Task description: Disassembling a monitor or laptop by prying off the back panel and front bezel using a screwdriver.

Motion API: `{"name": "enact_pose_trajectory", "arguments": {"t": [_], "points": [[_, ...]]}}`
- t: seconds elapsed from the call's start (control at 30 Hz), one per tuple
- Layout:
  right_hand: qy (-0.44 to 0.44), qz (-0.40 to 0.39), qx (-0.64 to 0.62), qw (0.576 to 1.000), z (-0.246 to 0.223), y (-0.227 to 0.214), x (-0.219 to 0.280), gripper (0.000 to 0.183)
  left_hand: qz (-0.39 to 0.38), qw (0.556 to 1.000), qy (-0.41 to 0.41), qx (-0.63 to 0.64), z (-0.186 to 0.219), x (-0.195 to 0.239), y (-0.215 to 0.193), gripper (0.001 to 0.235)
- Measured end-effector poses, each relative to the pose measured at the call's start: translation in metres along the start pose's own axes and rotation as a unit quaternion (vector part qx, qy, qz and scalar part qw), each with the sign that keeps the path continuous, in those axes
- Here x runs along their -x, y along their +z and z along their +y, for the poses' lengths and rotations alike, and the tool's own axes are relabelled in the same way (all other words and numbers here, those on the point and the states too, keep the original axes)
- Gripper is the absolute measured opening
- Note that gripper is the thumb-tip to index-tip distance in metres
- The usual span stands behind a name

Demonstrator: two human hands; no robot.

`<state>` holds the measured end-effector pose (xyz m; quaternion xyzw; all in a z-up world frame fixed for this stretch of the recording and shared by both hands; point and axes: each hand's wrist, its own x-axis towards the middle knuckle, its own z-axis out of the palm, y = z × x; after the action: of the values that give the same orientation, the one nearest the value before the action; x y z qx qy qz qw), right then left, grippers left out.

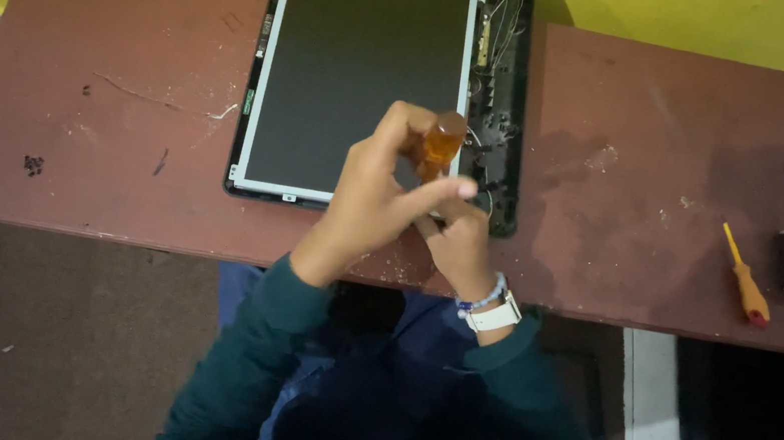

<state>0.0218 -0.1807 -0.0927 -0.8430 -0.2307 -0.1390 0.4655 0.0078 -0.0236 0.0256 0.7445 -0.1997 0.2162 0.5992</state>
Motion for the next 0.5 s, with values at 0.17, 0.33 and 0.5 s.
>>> {"name": "enact_pose_trajectory", "arguments": {"t": [0.17,0.33,0.5], "points": [[-0.009,-0.033,-0.03,0.999,-0.003,-0.003,-0.004,0.03,-0.201,0.979,-0.032,-0.008,0.015,-0.002,-0.03,0.035],[-0.046,-0.041,-0.066,0.996,-0.009,-0.008,-0.007,0.008,-0.097,0.985,0.085,-0.119,-0.017,0.004,-0.025,0.011],[-0.043,-0.016,-0.081,0.996,-0.013,-0.005,-0.009,0.011,-0.039,0.988,0.082,-0.127,-0.042,0.013,-0.006,0.02]]}}
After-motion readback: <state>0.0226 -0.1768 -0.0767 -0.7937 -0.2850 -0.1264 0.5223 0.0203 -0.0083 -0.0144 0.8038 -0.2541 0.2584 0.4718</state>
